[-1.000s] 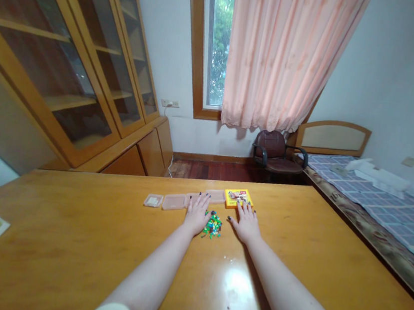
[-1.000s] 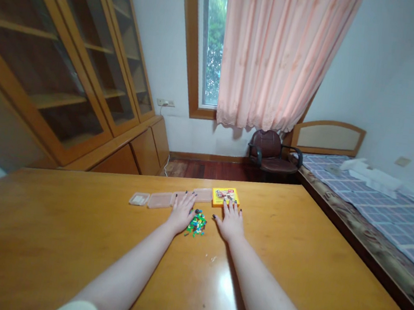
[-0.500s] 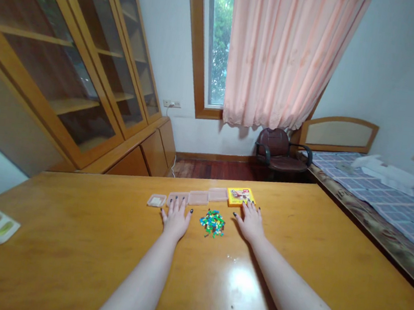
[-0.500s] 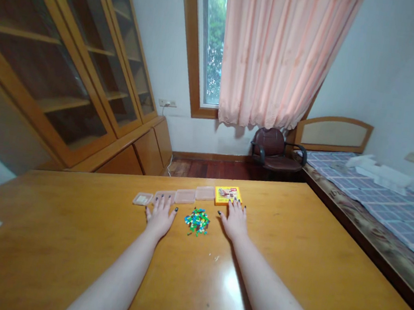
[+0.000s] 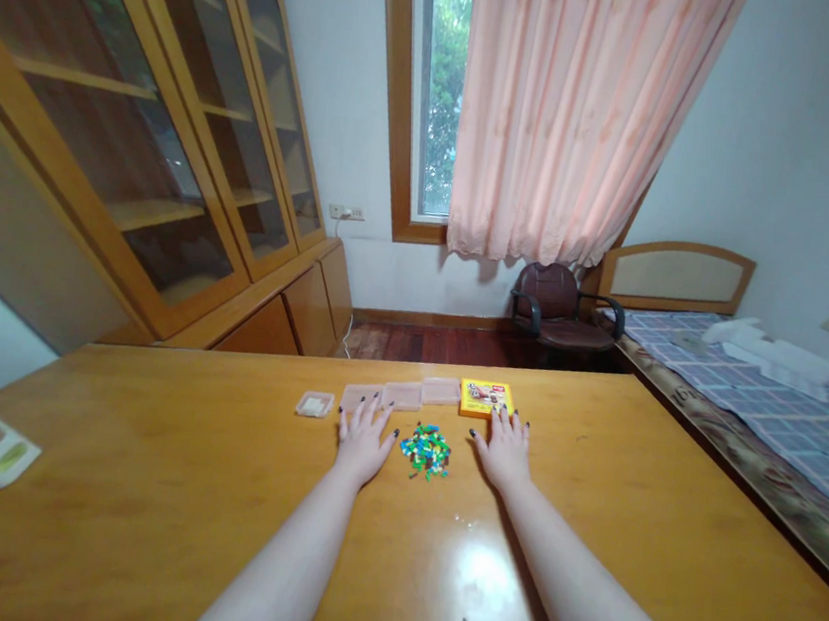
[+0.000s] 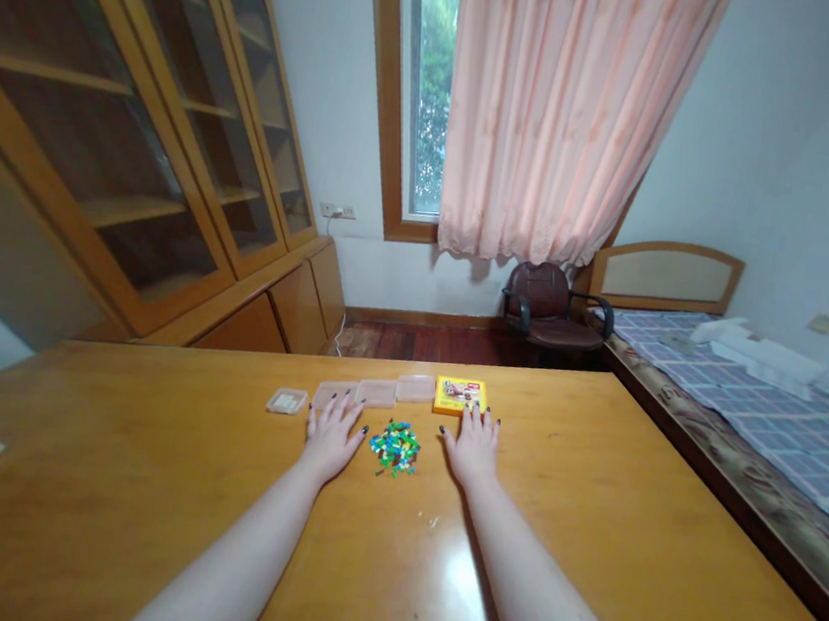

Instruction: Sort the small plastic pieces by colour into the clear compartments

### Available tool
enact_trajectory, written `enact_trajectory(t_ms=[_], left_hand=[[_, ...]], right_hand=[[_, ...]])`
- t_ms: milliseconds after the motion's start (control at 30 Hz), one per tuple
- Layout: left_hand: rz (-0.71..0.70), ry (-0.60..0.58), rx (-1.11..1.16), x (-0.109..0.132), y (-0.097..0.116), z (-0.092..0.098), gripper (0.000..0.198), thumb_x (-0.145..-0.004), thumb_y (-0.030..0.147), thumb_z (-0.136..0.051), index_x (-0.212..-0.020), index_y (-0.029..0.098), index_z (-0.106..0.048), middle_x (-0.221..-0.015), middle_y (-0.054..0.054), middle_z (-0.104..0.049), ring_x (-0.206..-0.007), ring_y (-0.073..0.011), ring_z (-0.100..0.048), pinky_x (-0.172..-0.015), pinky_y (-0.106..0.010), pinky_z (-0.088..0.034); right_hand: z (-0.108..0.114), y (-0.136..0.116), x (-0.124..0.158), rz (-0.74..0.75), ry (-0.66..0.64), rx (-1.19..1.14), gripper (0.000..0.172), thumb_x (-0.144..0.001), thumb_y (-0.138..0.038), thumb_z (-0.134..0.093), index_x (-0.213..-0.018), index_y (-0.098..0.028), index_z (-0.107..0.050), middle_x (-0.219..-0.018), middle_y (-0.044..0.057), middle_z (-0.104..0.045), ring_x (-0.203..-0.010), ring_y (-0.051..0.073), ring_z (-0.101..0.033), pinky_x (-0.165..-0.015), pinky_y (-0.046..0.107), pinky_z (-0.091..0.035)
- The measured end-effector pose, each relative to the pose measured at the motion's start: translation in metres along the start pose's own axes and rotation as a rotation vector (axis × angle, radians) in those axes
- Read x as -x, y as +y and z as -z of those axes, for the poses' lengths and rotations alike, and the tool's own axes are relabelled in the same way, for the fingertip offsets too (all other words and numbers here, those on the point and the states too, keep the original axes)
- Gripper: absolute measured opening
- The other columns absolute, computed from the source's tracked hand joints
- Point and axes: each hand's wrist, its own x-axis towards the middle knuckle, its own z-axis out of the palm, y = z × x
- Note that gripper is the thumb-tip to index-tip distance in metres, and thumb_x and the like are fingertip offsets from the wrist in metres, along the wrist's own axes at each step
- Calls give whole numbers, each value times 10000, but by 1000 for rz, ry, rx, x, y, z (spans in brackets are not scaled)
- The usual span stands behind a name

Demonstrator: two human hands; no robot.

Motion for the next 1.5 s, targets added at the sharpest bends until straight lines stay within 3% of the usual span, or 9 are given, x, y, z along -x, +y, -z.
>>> enact_trajectory(t_ms=[133, 267, 567, 867, 1500], left_hand=[[38, -62, -1, -4, 1, -7, 571, -886, 484, -328, -1417, 273, -320, -1513, -45, -246, -1387, -307, -171, -1088, -610, -69], [34, -49, 7, -5, -1, -10, 595, -900, 485, -282, -1437, 228, -275, -1515, -62, -237, -1387, -293, -183, -1098, -588, -88], [-7, -43, -11, -12, 10, -8, 605, -877, 478, -352, -1429, 239, -293, -1509, -68, -255, -1383, -279, -200, -1114, -548, -69], [71, -54, 1, -15, 11, -7, 622, -882, 479, -315, -1441, 211, -261, -1522, -76, -212, -1390, -292, -173, -1103, -568, -98], [-8, -36, 3, -19, 10, -7, 623, -858, 488, -390, -1420, 231, -307, -1532, -68, -179, -1398, -273, -147, -1117, -539, -43]], right_hand=[[0, -1, -1, -53, -53, 25, 741, -865, -604, -279, -1446, -146, -244, -1521, 69, -191, -1379, 319, -100, -1100, 490, -10], [-1, -1, -2, -74, -59, 34, 752, -864, -612, -257, -1456, -150, -209, -1528, 62, -163, -1383, 310, -88, -1101, 494, 1], [-2, -1, -5, -48, -104, 40, 816, -853, -635, -260, -1464, -104, -150, -1535, 108, -103, -1389, 318, -67, -1101, 488, -4], [0, 0, -4, -40, -96, 24, 769, -867, -611, -240, -1457, -121, -187, -1535, 85, -116, -1397, 294, -53, -1096, 522, 20], [1, 0, -5, -8, -115, 30, 726, -883, -591, -245, -1454, -145, -203, -1530, 105, -137, -1402, 278, -47, -1088, 539, 24]])
